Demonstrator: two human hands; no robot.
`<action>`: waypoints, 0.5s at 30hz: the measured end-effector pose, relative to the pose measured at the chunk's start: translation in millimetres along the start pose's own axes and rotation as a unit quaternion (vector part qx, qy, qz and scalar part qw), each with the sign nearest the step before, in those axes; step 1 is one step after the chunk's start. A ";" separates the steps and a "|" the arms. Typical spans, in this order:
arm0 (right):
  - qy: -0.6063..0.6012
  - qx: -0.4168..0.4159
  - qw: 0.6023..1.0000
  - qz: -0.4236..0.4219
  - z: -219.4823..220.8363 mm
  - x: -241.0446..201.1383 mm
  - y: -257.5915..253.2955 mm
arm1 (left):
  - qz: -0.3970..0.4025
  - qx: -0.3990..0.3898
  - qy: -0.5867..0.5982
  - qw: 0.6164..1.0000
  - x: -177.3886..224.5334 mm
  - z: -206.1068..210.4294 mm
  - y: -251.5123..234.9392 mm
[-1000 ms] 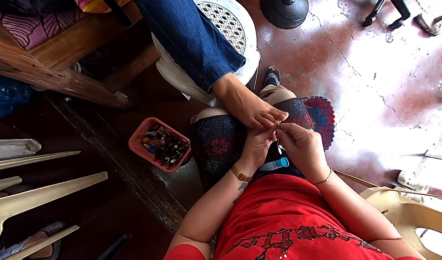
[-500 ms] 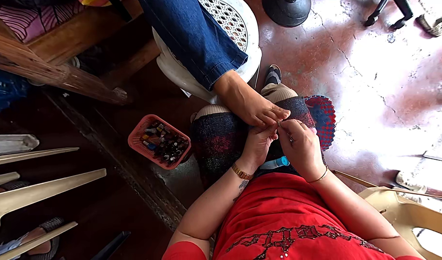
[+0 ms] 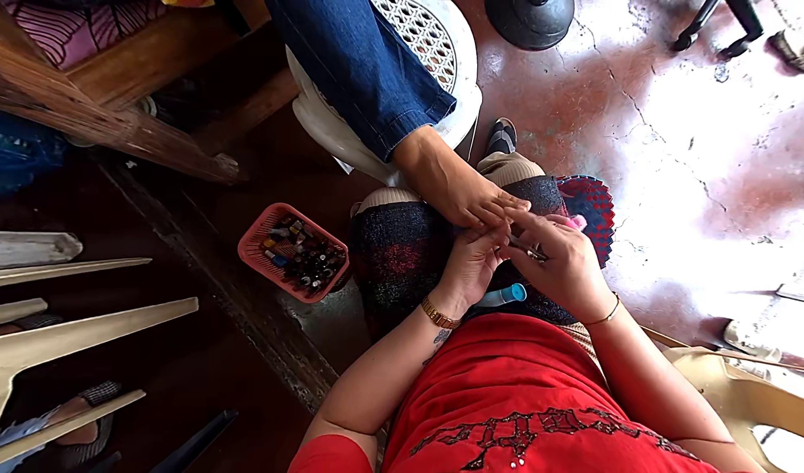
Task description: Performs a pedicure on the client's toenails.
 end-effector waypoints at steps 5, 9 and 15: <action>-0.049 -0.008 0.999 -0.021 3.9 6.7 7.1 | 0.014 0.080 -0.001 0.997 -0.3 10.6 5.9; -0.182 -0.023 0.982 0.041 -4.2 18.0 14.2 | 0.021 0.115 -0.023 0.993 1.9 16.4 9.3; -0.311 -0.027 0.949 0.045 -12.2 23.7 8.4 | 0.017 0.134 -0.031 0.990 3.3 16.2 15.8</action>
Point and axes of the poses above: each hand's wrist, its own y-axis away from the middle knuckle, its own z-axis out of the palm, x = y × z, the point moved 2 cm from there along -y, towards the middle knuckle, and after that the axes turned 3 degrees about y, right-handed, at the moved point
